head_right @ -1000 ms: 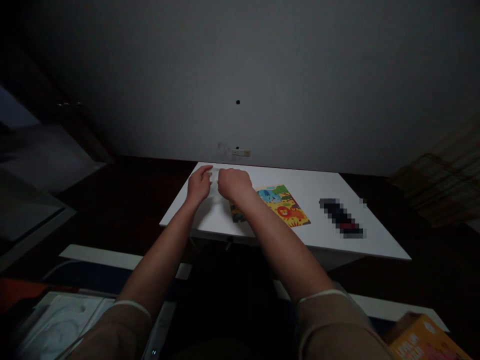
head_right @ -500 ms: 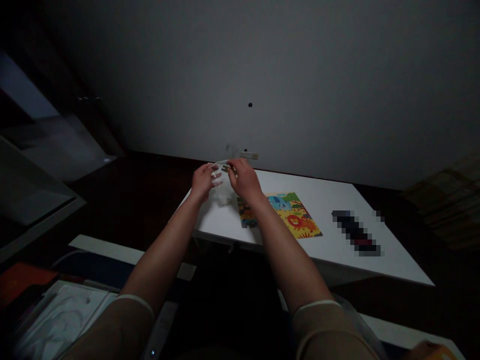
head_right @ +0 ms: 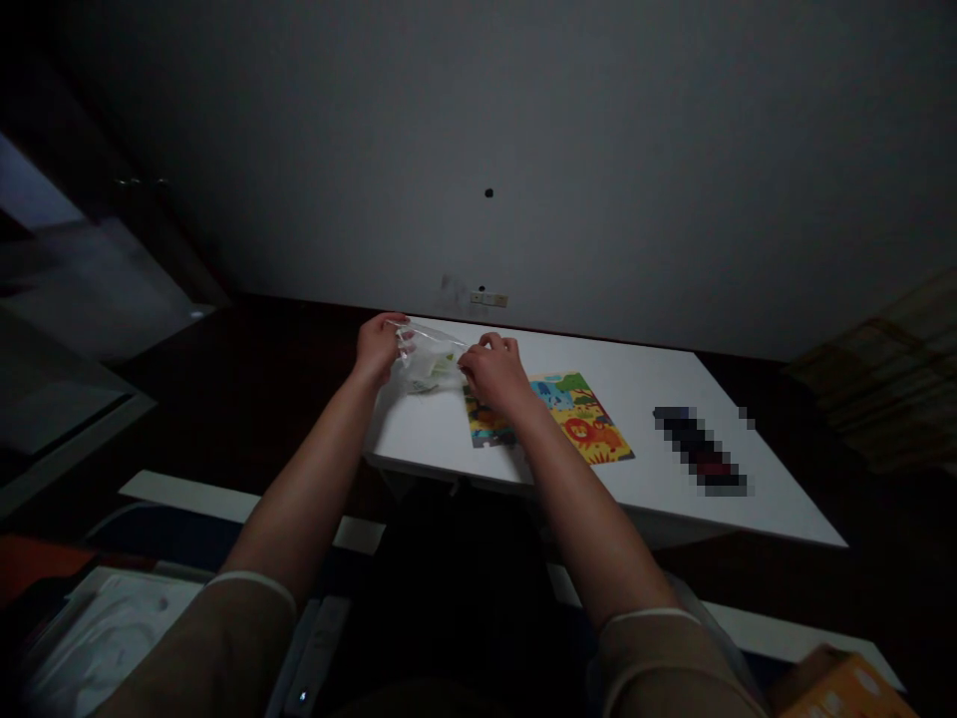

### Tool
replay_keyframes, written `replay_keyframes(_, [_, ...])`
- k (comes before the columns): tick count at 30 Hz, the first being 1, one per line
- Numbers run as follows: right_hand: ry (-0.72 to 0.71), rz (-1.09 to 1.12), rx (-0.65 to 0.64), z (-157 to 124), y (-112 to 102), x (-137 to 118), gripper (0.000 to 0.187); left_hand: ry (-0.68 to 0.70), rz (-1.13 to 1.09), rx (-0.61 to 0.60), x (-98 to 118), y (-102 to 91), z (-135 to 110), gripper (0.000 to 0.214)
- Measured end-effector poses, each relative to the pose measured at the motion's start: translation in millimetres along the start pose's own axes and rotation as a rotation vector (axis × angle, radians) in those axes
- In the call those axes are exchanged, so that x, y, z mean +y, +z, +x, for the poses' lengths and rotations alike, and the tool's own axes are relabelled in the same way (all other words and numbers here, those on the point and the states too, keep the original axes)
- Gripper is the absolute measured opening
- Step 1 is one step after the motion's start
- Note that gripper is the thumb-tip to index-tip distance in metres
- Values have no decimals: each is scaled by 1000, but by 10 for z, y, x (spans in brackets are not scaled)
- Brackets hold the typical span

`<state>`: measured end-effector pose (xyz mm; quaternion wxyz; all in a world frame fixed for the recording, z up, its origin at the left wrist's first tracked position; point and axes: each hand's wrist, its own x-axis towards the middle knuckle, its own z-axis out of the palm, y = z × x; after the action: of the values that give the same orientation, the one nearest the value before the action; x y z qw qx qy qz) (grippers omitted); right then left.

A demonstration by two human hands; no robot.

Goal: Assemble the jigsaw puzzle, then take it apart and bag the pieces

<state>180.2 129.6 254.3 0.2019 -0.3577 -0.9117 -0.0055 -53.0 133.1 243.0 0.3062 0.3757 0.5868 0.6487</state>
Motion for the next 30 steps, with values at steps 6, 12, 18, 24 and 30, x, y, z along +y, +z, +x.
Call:
replay_keyframes(6, [48, 142, 107, -245, 191, 33, 34, 248, 422, -39, 2, -4, -139, 29])
replay_keyframes(12, [203, 165, 103, -987, 326, 125, 32, 419, 469, -216, -71, 175, -555, 48])
replay_keyframes(18, [198, 59, -21, -1595, 475, 58, 49, 459, 571, -236, -198, 379, -884, 53])
replay_keyframes(24, [175, 82, -63, -1811, 376, 136, 50, 413, 617, -66, -237, 517, -797, 50])
replay_keyframes(30, [109, 127, -93, -2018, 217, 269, 52, 422, 626, -11, -160, 505, -679, 51])
